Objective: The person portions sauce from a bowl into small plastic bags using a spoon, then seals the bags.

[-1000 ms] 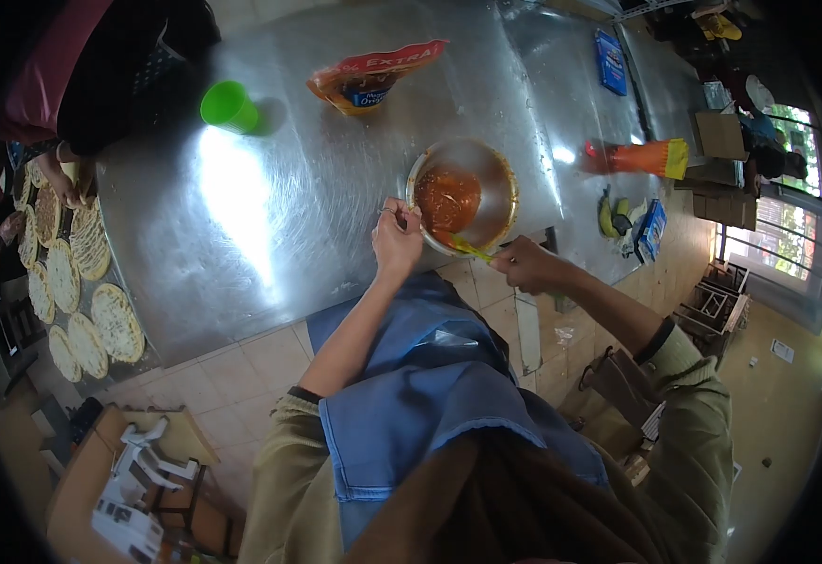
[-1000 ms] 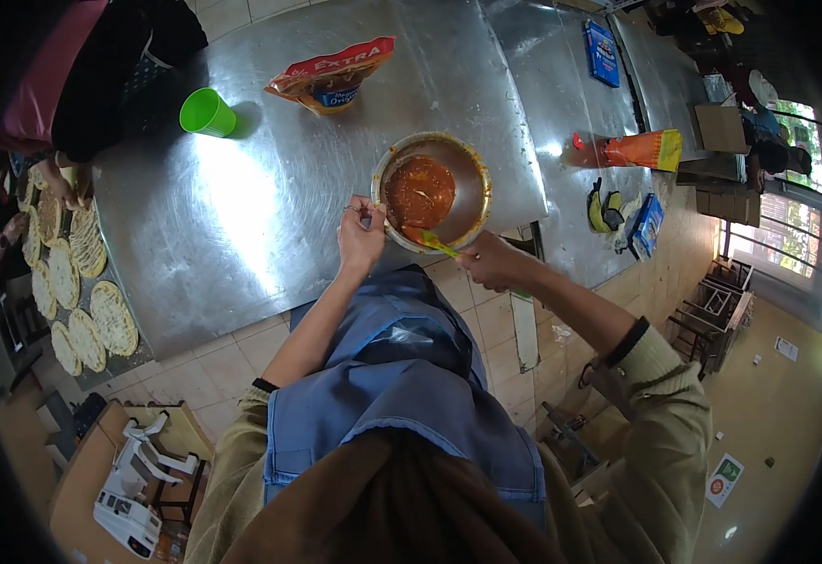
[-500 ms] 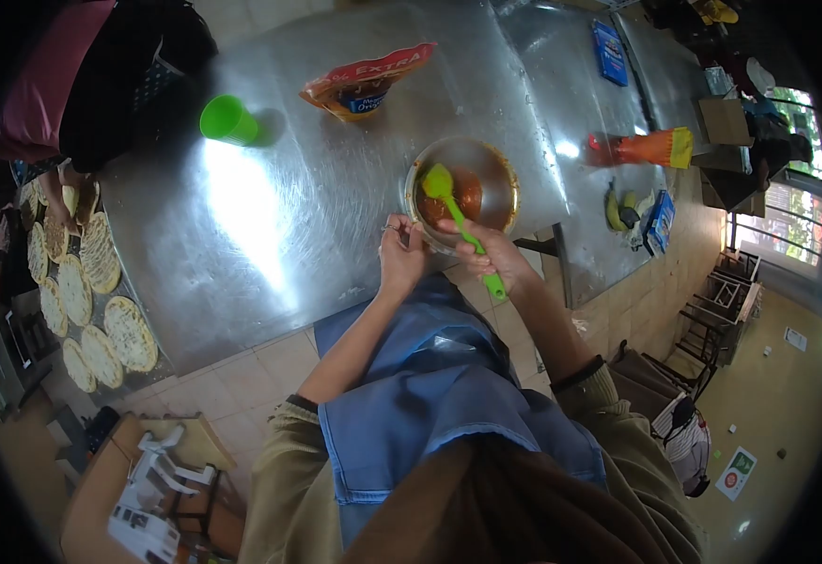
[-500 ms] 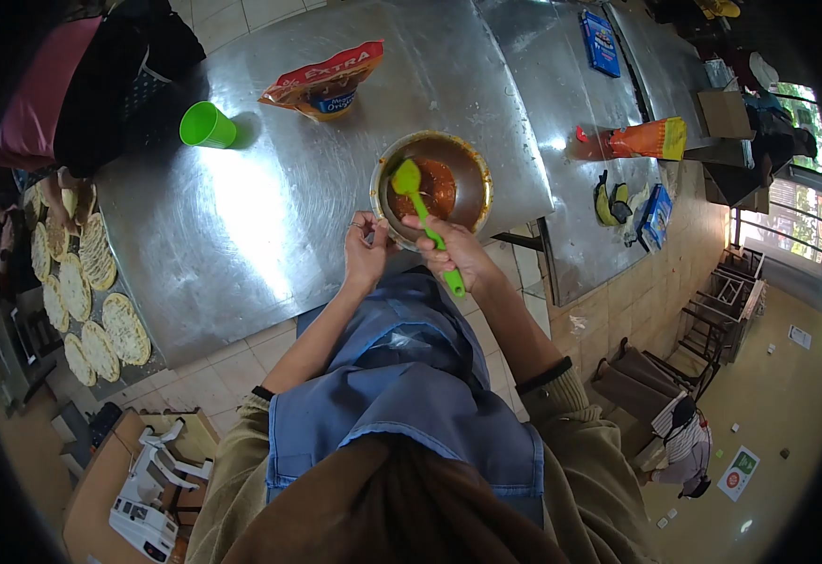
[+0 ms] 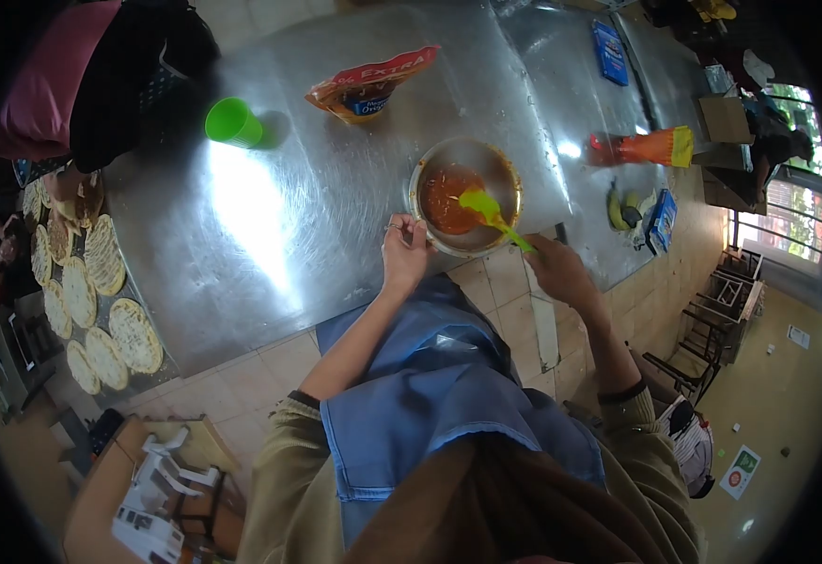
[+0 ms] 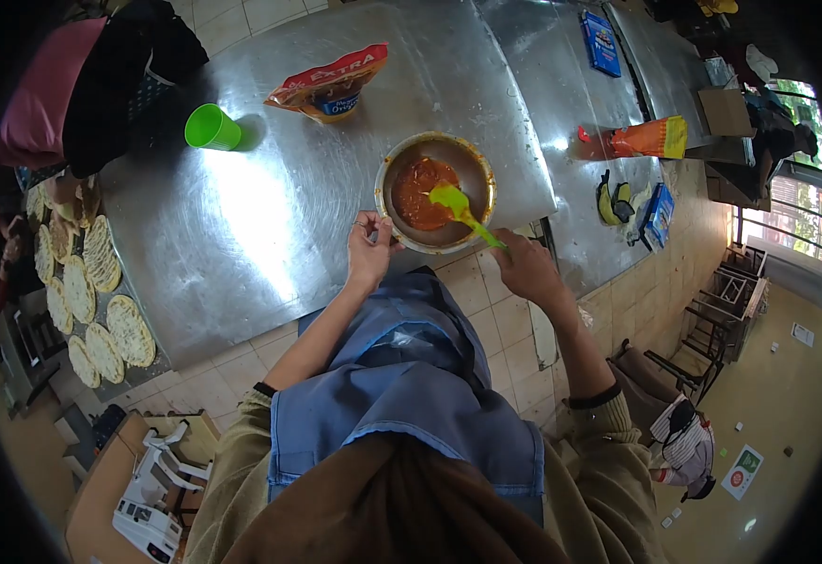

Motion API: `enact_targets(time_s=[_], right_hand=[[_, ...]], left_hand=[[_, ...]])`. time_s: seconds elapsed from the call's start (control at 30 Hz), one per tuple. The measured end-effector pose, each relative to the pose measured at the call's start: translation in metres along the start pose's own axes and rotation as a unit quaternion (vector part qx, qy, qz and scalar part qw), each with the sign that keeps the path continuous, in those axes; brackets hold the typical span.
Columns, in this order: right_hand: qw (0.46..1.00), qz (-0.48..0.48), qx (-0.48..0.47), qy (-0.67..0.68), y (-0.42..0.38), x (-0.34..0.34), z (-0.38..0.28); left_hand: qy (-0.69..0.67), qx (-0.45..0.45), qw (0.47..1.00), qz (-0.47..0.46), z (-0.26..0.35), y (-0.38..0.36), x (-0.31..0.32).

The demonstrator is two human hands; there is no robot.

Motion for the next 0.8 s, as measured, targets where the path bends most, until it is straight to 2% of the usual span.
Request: enact_targets(time_s=[0.1,0.3,0.5,0.6,0.7,0.8], right_hand=[[0.993,0.009,0.098,-0.064,-0.001,-0.022,-0.015],[0.976,0.071,0.062,-0.197,0.035,-0.016,-0.004],[0.959,0.081,-0.130,-0.239,0.095,-0.002,-0.024],[0.937,0.073,-0.200,-0.278,0.083,-0.008,-0.059],[0.906,0.130,-0.273,-0.297,0.060,-0.014,-0.062],[0.926,0.120,-0.239,-0.267,0.039,-0.031,-0.051]], left_hand=[[0.004,0.004,1.000,0.000,0.001,0.001,-0.002],[0.106,0.066,0.992,-0.009,-0.009,0.006,-0.009],[0.142,0.071,0.987,-0.025,-0.005,0.012,-0.010],[0.175,0.086,0.981,-0.020,-0.001,0.011,-0.013],[0.174,0.083,0.981,-0.010,0.004,0.011,-0.013],[0.183,0.061,0.981,0.002,0.012,0.009,-0.015]])
Point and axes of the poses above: each hand's wrist, its own y-axis towards the middle knuckle, its own x-axis out of the palm, z = x × y, the point moved 5 cm from there along y, towards the middle knuckle, and after that the axes turned 11 degrees about x, right-handed, at the moved point
